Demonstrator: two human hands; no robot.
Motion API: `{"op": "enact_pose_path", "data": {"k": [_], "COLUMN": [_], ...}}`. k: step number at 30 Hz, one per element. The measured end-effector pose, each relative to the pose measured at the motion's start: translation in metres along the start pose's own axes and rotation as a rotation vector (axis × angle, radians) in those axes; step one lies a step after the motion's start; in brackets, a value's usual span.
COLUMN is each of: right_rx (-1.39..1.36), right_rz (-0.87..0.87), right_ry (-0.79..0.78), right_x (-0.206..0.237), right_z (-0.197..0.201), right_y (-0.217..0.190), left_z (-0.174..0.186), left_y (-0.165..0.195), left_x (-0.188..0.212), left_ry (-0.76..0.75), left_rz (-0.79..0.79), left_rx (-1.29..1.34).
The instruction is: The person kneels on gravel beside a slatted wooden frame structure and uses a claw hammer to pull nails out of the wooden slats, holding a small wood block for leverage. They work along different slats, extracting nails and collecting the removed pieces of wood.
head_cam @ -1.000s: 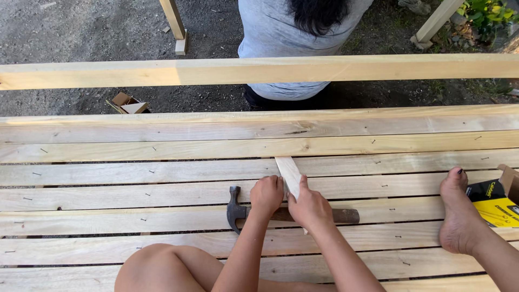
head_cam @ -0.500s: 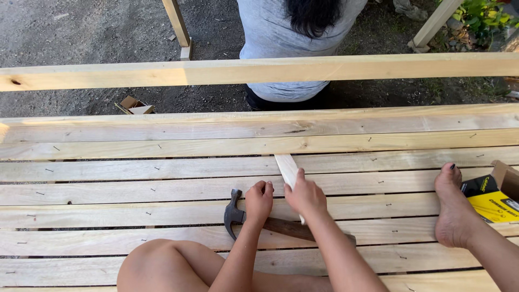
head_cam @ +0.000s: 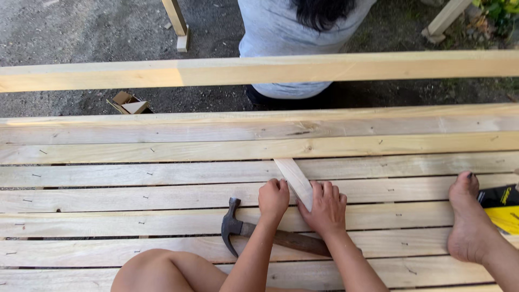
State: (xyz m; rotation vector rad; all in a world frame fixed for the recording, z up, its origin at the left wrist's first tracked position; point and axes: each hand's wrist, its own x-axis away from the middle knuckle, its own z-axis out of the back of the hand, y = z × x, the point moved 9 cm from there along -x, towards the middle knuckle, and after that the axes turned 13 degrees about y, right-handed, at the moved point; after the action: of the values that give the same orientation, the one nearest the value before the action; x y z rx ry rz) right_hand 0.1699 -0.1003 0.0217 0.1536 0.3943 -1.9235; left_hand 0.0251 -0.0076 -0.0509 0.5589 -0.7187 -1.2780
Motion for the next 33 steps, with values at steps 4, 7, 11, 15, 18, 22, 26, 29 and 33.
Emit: {"op": "enact_pose_path", "data": {"k": [4,7,11,15,18,22,26,29,33], "right_rx": [-0.02,-0.08,-0.14,-0.15,-0.096,-0.091,-0.405,-0.426,-0.117], "right_rz": [0.055,0.041,0.007,-0.112,-0.235,-0.271,-0.373,-0.338,-0.237], "right_ry": [0.052,0.064,0.005,-0.161,-0.427,-0.727,-0.734,-0.481,-0.569], "right_x": [0.007,0.005,0.003,-0.001,-0.003,-0.008,-0.025,-0.051,-0.039], "right_z": [-0.006,-0.007,-0.012,-0.014,-0.006,0.035,0.057,0.048,0.019], "right_y": [-0.006,-0.006,-0.006,-0.002,0.01,0.037,0.055,0.065,0.098], "left_z": [-0.014,-0.004,-0.002,0.022,0.051,0.058,0.053,0.051,0.05], "left_y": [-0.009,0.0,-0.006,0.002,0.015,0.032,0.029,0.029,0.021], "left_x": [0.008,0.0,-0.001,-0.011,-0.034,-0.078,-0.106,-0.11,-0.109], "left_ry": [-0.199,-0.088,-0.067,0.097,0.21,0.096,-0.133,-0.173,-0.1], "left_rz": [0.123,0.028,0.031,-0.159,-0.379,-0.557,-0.508,-0.548,-0.615], "left_rx": [-0.104,-0.13,-0.082,-0.057,-0.152,-0.511,-0.697,-0.693,-0.626]}}
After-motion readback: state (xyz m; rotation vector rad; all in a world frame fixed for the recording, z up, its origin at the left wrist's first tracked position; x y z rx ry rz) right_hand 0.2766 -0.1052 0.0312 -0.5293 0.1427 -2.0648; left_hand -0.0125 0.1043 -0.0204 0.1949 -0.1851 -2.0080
